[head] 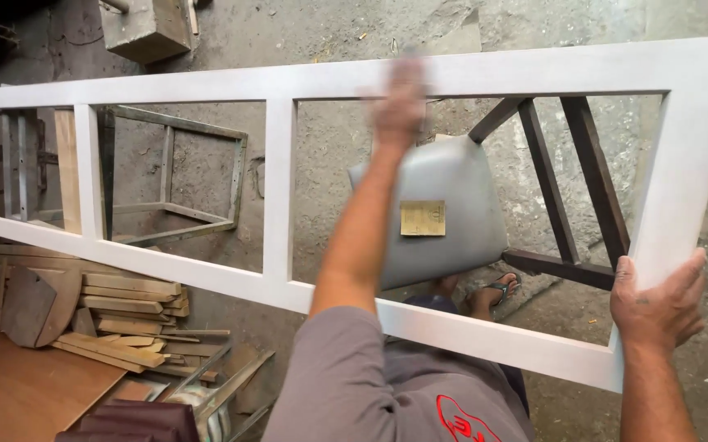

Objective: The person sands a white wooden frame with a sanding block, focusing on the edges and corners. They reposition the frame on a stand to access different sides and continue sanding the surfaces.

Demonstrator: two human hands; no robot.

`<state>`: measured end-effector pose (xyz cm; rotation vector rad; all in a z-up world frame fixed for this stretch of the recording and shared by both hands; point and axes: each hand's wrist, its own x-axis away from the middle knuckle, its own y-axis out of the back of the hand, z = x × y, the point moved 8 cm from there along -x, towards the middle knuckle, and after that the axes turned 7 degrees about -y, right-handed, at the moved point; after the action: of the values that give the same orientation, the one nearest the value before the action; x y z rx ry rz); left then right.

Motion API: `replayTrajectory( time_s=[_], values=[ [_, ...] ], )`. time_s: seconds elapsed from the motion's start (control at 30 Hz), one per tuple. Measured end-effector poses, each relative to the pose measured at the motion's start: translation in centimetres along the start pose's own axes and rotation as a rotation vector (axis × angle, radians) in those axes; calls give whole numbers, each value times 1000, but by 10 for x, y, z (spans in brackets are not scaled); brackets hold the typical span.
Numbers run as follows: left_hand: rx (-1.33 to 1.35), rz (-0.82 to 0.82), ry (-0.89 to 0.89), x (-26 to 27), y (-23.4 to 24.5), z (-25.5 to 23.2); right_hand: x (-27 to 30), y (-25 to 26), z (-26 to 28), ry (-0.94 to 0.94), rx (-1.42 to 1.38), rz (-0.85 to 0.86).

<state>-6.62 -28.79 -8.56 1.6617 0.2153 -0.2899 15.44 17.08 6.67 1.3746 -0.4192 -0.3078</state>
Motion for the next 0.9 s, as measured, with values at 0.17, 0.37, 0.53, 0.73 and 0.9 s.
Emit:
replayTrajectory(
  time_s=[0.17, 0.37, 0.53, 0.73, 0.9],
  values=[
    [-82, 325, 528, 23, 7, 70, 4, 8, 4, -12, 11, 28],
    [25, 373, -4, 25, -21, 12, 9, -1, -5, 14, 47, -13],
    [-10, 238, 777, 21, 54, 90, 1, -12, -12, -16, 86, -110],
    [273, -120, 208, -50, 47, -224, -3, -5, 1, -70, 5, 12],
    [277, 633, -426, -83, 93, -364, -2, -6, -4, -52, -14, -4]
  ],
)
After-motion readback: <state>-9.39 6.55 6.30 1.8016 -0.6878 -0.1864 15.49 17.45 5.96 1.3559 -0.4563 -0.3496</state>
